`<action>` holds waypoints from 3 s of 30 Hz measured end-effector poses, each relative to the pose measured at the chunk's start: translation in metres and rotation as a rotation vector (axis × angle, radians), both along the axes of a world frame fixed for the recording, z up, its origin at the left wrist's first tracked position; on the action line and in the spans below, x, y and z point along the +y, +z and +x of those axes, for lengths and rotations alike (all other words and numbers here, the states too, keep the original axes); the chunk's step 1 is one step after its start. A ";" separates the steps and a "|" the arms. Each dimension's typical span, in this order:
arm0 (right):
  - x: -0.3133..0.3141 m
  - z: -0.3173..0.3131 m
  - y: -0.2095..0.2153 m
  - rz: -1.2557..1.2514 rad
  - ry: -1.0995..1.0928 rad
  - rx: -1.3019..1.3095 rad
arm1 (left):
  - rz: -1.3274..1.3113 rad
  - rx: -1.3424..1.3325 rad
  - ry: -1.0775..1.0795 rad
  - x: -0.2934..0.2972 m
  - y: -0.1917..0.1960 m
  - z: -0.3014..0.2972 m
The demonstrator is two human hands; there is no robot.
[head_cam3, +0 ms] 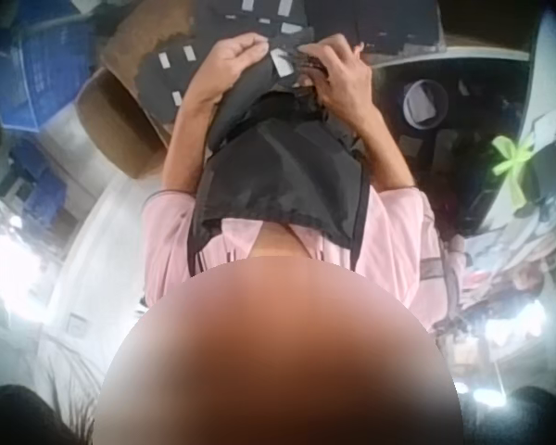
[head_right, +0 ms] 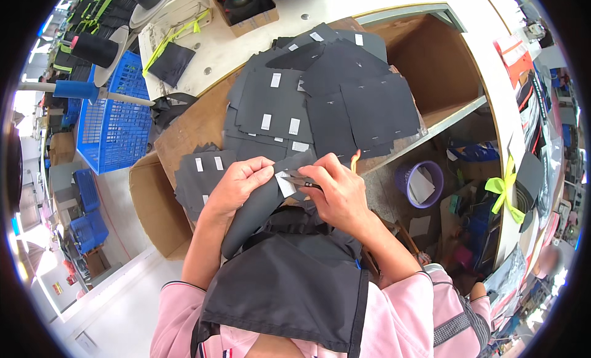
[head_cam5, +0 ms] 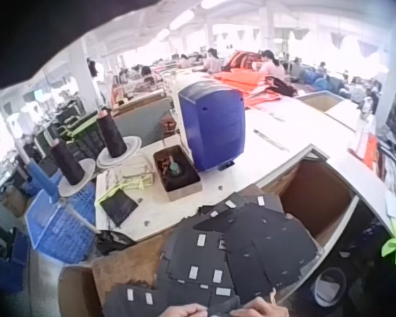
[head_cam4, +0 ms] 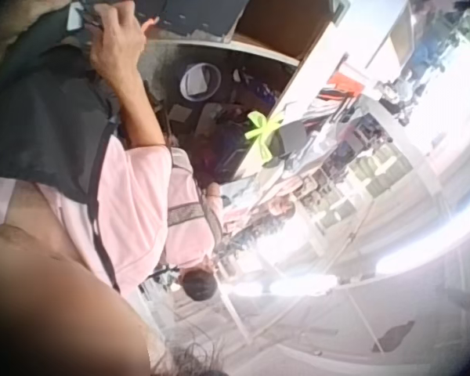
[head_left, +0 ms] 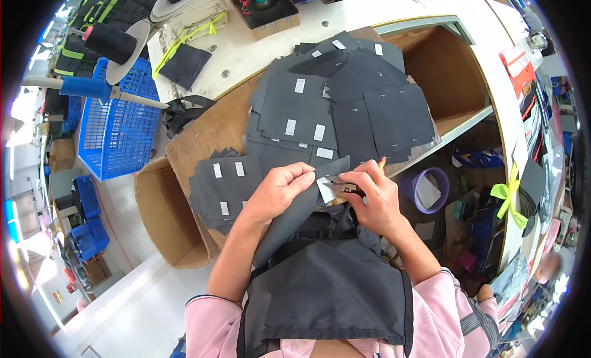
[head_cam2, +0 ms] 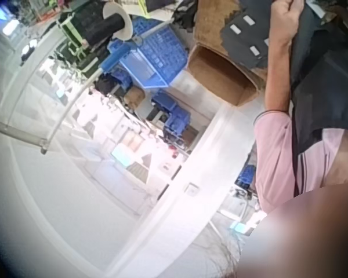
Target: Sorting and prepping fabric panels with adhesive patches in a factory setting.
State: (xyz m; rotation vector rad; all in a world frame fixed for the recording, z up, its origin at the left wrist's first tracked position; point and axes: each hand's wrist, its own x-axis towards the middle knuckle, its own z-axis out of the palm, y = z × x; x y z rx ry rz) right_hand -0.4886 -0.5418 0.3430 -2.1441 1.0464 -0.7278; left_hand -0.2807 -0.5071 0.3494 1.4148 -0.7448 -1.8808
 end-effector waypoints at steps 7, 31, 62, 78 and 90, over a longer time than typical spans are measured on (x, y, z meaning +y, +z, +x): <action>0.001 0.005 -0.012 -0.275 0.005 -0.096 | 0.018 0.141 0.038 0.002 0.000 0.002; -0.007 0.017 0.008 0.363 -0.090 -0.127 | 0.021 -0.056 -0.124 0.018 0.015 0.033; 0.008 0.026 -0.064 1.718 0.013 -1.092 | -0.242 0.242 0.476 0.014 0.006 0.019; -0.040 0.012 -0.019 1.319 -0.020 -0.625 | -0.547 -0.594 0.260 0.002 -0.024 0.054; -0.042 0.002 -0.004 0.293 -0.248 -0.144 | -0.107 0.109 0.369 -0.011 0.004 0.010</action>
